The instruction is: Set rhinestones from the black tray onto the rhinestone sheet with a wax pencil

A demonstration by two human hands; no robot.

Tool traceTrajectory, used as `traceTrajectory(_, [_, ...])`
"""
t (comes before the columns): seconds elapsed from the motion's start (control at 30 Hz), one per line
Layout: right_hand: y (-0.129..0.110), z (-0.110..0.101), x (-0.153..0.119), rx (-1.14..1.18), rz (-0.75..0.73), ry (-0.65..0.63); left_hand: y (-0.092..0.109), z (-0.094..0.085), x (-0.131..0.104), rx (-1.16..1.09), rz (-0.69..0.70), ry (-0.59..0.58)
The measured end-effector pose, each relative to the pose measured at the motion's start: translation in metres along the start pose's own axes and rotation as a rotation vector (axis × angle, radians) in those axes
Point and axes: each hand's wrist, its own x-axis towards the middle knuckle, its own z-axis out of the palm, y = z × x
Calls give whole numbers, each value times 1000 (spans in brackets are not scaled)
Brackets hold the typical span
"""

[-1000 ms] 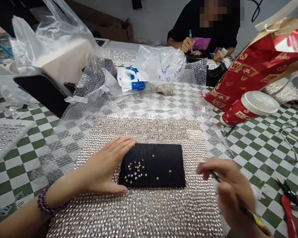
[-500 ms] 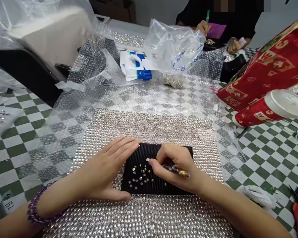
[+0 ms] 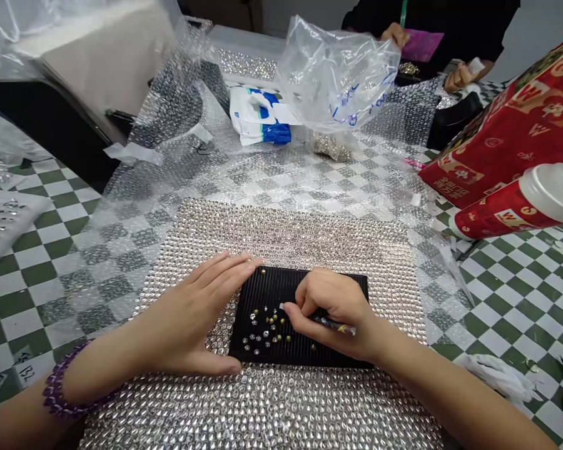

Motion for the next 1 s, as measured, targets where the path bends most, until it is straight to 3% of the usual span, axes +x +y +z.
traceTrajectory(0.57, [-1,0,-2,0,-10,25,0,0,0,-5,-18,-12])
traceTrajectory(0.63, [-3,-4,-2,48,51,125,0,-1,-1,7,-19,-14])
traceTrajectory(0.73, [1,-22,-2,47,108,408,-1,-1,-1,29,-17,-13])
traceTrajectory(0.87, [26,-55,-9,-159,85,771,-1,-1,0,70,-2,12])
traceTrajectory(1.0, [57,-72,-32,-459,122,838,-2,0,1,109,19,42])
